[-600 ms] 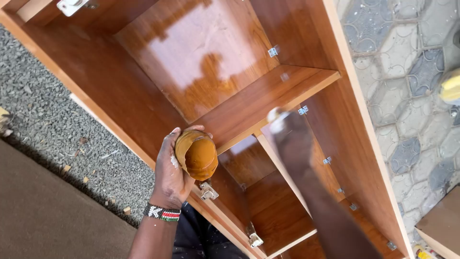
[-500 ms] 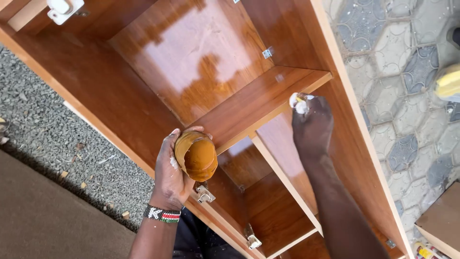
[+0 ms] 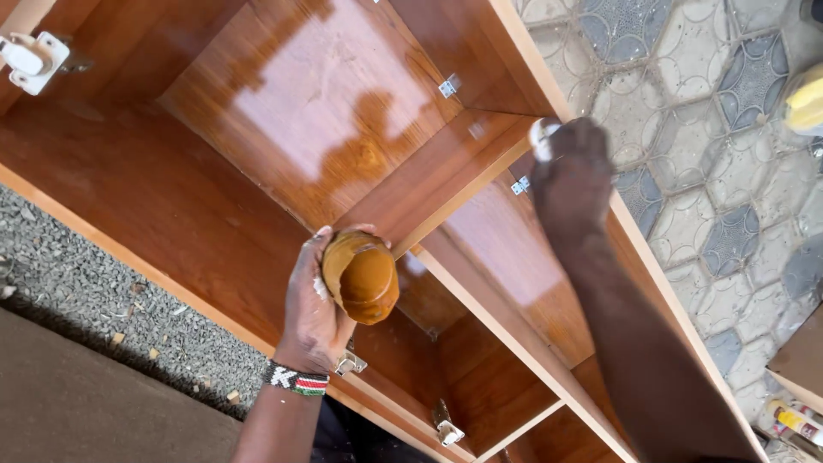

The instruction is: The person applies a brown liquid finish to the interior of a wooden cabinet using a cloth. They repeatedly dip the cloth into a container held in the left hand and wipe the shelves and side panels of the cabinet.

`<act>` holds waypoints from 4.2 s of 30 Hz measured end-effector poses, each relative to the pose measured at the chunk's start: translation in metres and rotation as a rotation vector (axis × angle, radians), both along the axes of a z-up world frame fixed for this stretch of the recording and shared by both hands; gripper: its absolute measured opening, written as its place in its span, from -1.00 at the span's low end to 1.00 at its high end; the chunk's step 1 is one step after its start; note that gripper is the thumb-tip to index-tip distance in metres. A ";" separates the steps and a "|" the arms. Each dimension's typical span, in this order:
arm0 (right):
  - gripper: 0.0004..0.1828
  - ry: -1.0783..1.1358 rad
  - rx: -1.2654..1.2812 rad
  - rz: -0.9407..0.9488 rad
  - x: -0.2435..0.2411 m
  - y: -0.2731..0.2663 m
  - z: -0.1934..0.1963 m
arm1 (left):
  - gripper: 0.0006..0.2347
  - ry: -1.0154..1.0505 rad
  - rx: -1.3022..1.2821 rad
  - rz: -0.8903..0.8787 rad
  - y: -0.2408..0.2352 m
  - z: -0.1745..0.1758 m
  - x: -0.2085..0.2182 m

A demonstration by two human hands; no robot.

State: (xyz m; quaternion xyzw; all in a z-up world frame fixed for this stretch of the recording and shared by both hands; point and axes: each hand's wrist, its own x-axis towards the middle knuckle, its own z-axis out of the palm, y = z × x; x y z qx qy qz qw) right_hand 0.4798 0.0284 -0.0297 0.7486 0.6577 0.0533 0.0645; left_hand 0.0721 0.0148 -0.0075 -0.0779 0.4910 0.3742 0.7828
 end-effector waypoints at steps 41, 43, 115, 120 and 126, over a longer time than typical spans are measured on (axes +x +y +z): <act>-0.68 0.584 -0.053 0.078 -0.235 -0.081 0.161 | -0.50 -0.137 -0.044 -0.043 -0.011 0.022 0.045; -0.73 0.531 -0.107 0.063 -0.232 -0.082 0.153 | -0.52 -0.156 -0.039 -0.021 -0.015 0.023 0.050; -0.87 1.579 -0.067 -0.918 -0.179 -0.160 0.112 | -0.59 0.024 -0.074 -0.012 -0.067 -0.001 0.035; -0.73 0.573 -0.109 -0.031 -0.146 -0.161 0.048 | -0.56 0.050 -0.125 -0.006 -0.086 -0.011 0.028; -0.55 0.536 -0.026 0.365 -0.134 -0.133 0.005 | -0.55 0.033 -0.173 0.003 -0.107 -0.022 0.029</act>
